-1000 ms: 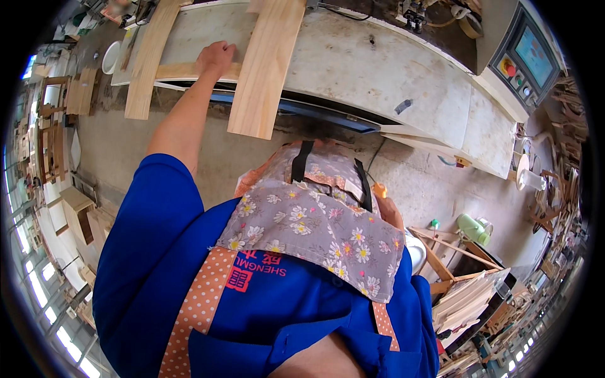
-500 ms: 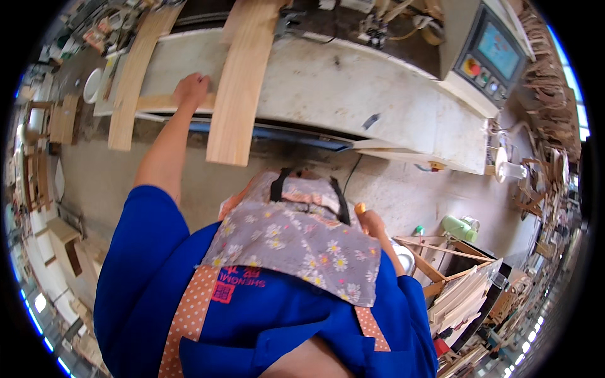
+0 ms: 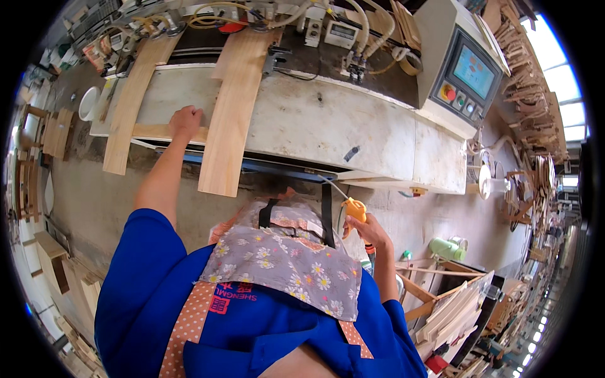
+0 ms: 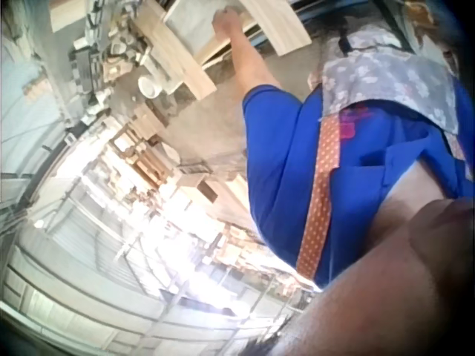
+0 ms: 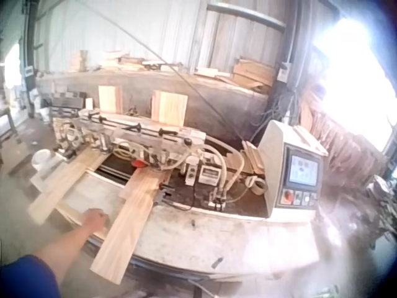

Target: The person places wooden boards into a machinery, uses an air duster to clear debris from the equipment, and removes boards once the process is complete.

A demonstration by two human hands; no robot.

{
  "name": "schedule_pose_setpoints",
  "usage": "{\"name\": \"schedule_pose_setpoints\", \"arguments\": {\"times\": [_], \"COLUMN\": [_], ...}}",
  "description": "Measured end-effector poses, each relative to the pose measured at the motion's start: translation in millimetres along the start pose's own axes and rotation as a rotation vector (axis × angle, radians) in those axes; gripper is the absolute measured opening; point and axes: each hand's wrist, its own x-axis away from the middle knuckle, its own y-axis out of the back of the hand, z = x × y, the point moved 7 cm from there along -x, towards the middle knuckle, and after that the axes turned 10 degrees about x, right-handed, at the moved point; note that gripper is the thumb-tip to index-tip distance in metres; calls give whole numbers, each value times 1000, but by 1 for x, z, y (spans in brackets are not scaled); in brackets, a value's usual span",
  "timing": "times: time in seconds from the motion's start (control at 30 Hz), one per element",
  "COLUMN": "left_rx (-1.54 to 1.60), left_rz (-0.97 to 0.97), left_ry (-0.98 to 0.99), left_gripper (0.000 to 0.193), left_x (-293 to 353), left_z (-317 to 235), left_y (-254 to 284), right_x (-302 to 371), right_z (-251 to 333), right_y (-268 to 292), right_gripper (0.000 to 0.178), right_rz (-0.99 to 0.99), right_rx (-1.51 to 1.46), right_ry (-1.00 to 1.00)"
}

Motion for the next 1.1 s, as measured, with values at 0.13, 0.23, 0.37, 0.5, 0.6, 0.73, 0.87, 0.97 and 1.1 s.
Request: {"name": "schedule_pose_setpoints", "arguments": {"times": [0.13,0.23,0.37,0.5,0.6,0.73,0.87,0.97,1.1], "left_rx": [6,1,19,67,79,38,23,33,39], "left_rz": [-1,-6,5,-22,-33,-4,30,-5,-9], "left_ry": [1,18,-23,-36,6,15,12,-18,-16], "left_gripper": [33,34,35,33,32,32,32,31,32], "left_x": [-1,1,5,2,0,1,6,2,5], "left_z": [2,2,1,-2,8,9,-1,-5,-9], "left_y": [-4,-1,4,-3,-2,-4,5,0,4], "right_x": [6,12,31,39,20,1,-14,-21,-42], "right_z": [35,39,60,97,107,109,154,199,278], "right_y": [-1,3,27,41,67,109,174,222,263], "right_gripper": [38,34,31,31,35,39,40,43,51], "right_rz": [140,323,263,87,-235,-465,-736,-882,-1116], "right_rx": [135,191,230,107,524,426,385,406,606], "right_ry": [54,21,-35,78,24,51,155,262,322]}}
